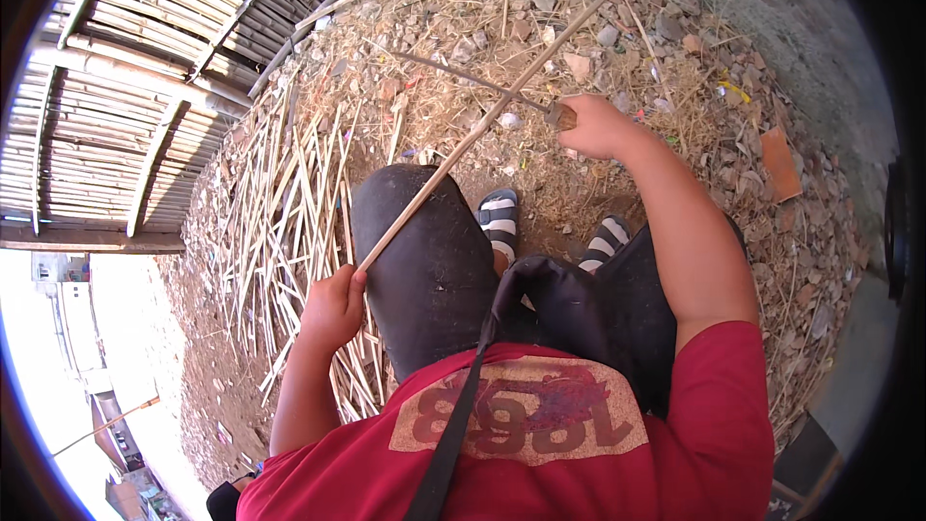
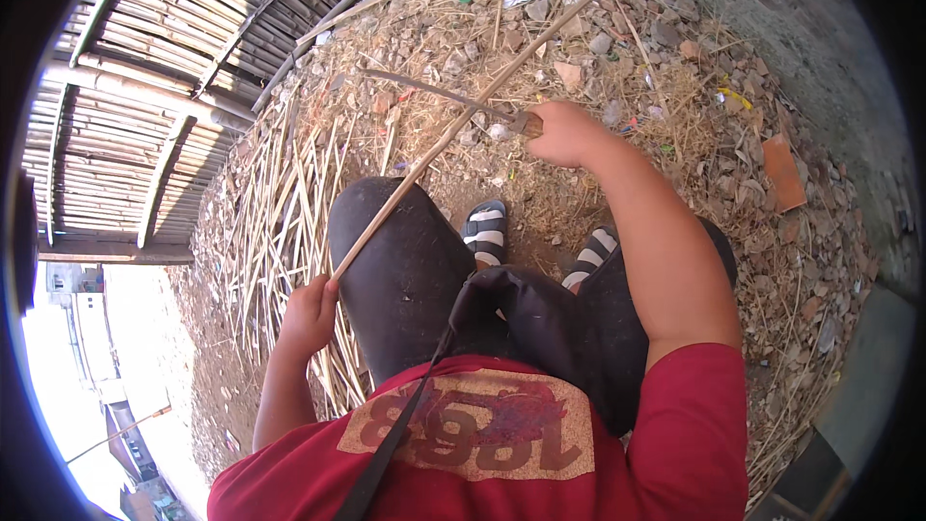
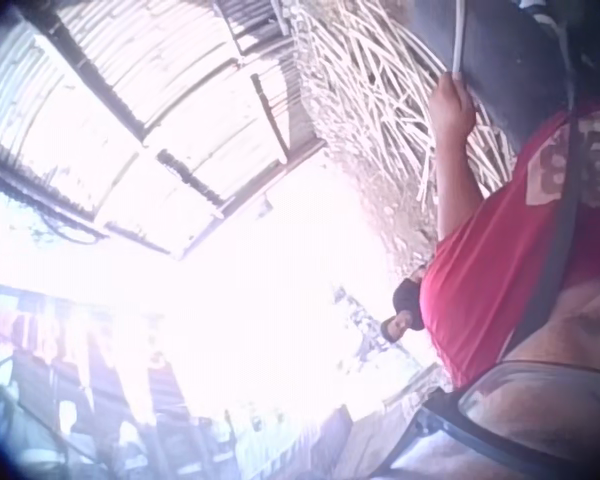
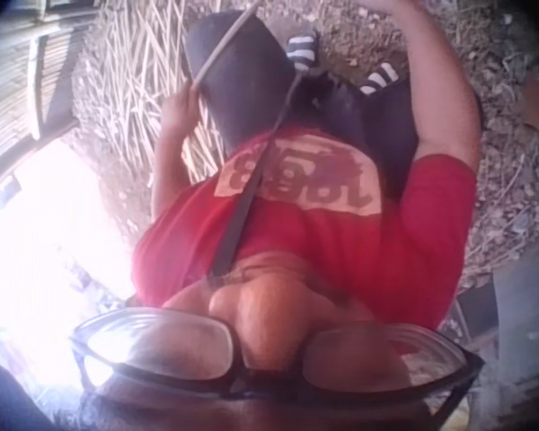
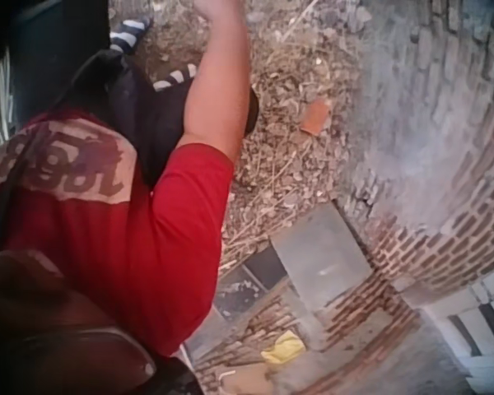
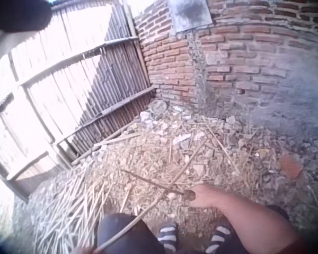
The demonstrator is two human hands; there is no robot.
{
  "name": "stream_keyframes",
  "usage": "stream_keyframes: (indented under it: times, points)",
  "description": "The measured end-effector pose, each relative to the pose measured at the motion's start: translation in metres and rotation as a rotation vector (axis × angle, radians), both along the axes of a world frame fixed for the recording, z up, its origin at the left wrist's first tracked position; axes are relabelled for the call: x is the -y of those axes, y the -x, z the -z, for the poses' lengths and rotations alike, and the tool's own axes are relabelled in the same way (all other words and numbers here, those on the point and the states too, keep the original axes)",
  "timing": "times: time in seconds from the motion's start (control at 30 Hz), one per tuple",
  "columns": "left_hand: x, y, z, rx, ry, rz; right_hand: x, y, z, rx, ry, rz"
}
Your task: The person uses a blade to shave and smooth several thin bamboo strips while sitting on the ground.
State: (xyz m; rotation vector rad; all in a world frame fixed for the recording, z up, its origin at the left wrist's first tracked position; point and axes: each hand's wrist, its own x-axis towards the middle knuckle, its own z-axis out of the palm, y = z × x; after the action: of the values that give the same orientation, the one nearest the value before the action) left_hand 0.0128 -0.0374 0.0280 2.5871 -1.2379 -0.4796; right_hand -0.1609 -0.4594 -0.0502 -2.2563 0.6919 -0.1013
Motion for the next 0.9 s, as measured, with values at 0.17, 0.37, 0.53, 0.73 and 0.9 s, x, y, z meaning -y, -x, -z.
stream_keyframes:
  times: [0.17, 0.37, 0.53, 0.73, 0.9]
  points:
    - [-0.004, -0.006, 0.013, 0.012, 0.066, 0.028, -0.011, -0.009, -0.020, -0.114, 0.102, -0.233]
    - [0.000, -0.009, 0.002, -0.037, 0.042, 0.019, 0.004, 0.004, -0.011, -0.060, -0.051, 0.101]
    - [0.004, 0.005, 0.000, 0.047, 0.074, -0.007, -0.032, 0.004, -0.054, -0.055, 0.172, -0.210]
    - [0.001, 0.002, 0.006, 0.156, 0.074, 0.013, -0.034, 0.011, -0.052, -0.070, 0.258, -0.240]
    - [-0.012, -0.011, 0.002, -0.268, 0.108, 0.012, -0.043, 0.006, -0.051, -0.093, 0.211, -0.260]
